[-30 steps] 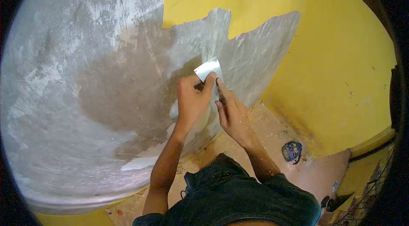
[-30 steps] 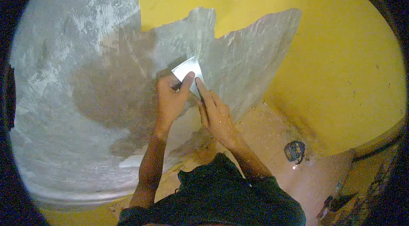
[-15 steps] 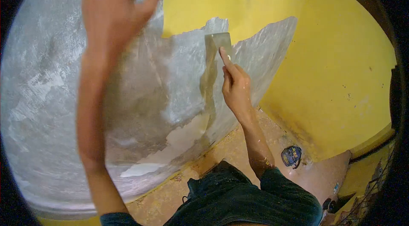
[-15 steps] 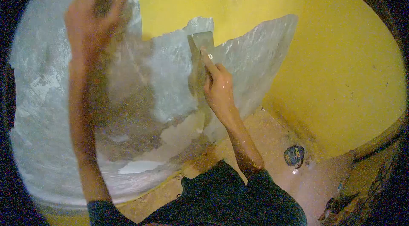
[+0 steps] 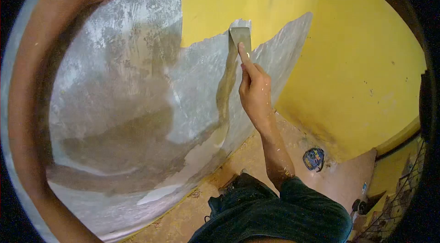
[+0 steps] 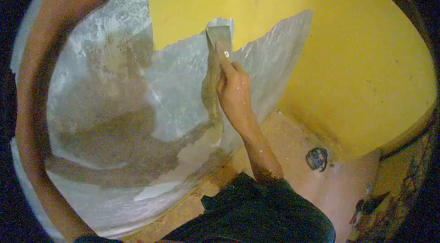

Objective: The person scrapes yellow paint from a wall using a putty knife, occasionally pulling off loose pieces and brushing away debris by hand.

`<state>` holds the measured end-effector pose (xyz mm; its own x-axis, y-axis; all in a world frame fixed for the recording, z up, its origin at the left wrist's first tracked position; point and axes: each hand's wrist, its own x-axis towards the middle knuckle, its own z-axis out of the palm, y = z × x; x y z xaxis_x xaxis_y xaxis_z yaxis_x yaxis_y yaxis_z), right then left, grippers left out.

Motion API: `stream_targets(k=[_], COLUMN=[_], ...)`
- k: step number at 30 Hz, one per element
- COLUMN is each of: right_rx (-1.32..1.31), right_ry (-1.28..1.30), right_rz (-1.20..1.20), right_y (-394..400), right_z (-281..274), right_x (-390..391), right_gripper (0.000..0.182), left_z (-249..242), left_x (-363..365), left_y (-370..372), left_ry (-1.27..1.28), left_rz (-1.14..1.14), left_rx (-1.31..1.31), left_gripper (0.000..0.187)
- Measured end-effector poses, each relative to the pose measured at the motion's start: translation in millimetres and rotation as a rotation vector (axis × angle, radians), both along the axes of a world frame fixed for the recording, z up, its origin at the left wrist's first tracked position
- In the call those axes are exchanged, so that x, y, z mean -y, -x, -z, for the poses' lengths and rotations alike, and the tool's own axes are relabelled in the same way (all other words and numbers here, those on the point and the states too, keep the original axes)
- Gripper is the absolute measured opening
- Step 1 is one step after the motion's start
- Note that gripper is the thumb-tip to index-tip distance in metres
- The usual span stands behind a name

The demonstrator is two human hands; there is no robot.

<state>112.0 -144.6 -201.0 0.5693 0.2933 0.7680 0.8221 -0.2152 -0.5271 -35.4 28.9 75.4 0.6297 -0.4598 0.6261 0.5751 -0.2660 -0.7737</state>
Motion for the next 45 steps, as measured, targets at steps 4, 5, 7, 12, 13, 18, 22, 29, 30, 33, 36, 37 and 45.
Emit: stream_targets(k=[4,5,7,12,13,18,22,29,30,33,36,37,45], right_rx=[-0.001,0.030,0.046,-0.032,-0.031,-0.011,0.028,-0.006,0.034,-0.012,-0.073,-0.071,-0.009], right_ry=[0.100,0.092,0.095,0.198,0.199,0.166,0.078,0.128,0.082,0.144,0.196,0.199,0.118], right_rz=[0.017,0.036,0.060,0.015,0.016,0.052,-0.003,0.014,0.030,0.046,0.006,0.000,-0.036], right_y=[4,2,6,13,11,14,10,10,9,14,21,16,16], right_z=[8,3,-1,6,1,0,-7,-9,-12,-16,4,-3,2], right_x=[0,-2,1,7,6,6,6,3,2,4,5,4,6], right_gripper=[0.078,0.078,0.078,0.076,0.076,0.067,0.066,0.066,0.066,0.068,0.069,0.069,0.071], left_z=[7,6,7,10,12,12,12,14,15,13,14,14,14], left_x=[2,-1,-3,-9,-9,-9,-14,-17,-17,-17,-18,-19,-20], left_y=[12,13,12,16,17,26,29,31,31,29,32,32,32], left_ry=[0.012,0.013,0.026,0.045,0.054,0.056,0.070,0.080,0.074,0.073,0.080,0.079,0.095], left_rz=[-0.093,-0.116,-0.094,-0.062,-0.062,-0.048,-0.037,-0.033,-0.033,-0.028,-0.025,-0.026,-0.019], left_rx=[-0.061,-0.070,-0.086,-0.106,-0.105,-0.124,-0.136,-0.143,-0.150,-0.154,-0.150,-0.151,-0.160], left_gripper=[0.066,0.066,0.066,0.065,0.065,0.065,0.065,0.064,0.064,0.064,0.064,0.064,0.063])
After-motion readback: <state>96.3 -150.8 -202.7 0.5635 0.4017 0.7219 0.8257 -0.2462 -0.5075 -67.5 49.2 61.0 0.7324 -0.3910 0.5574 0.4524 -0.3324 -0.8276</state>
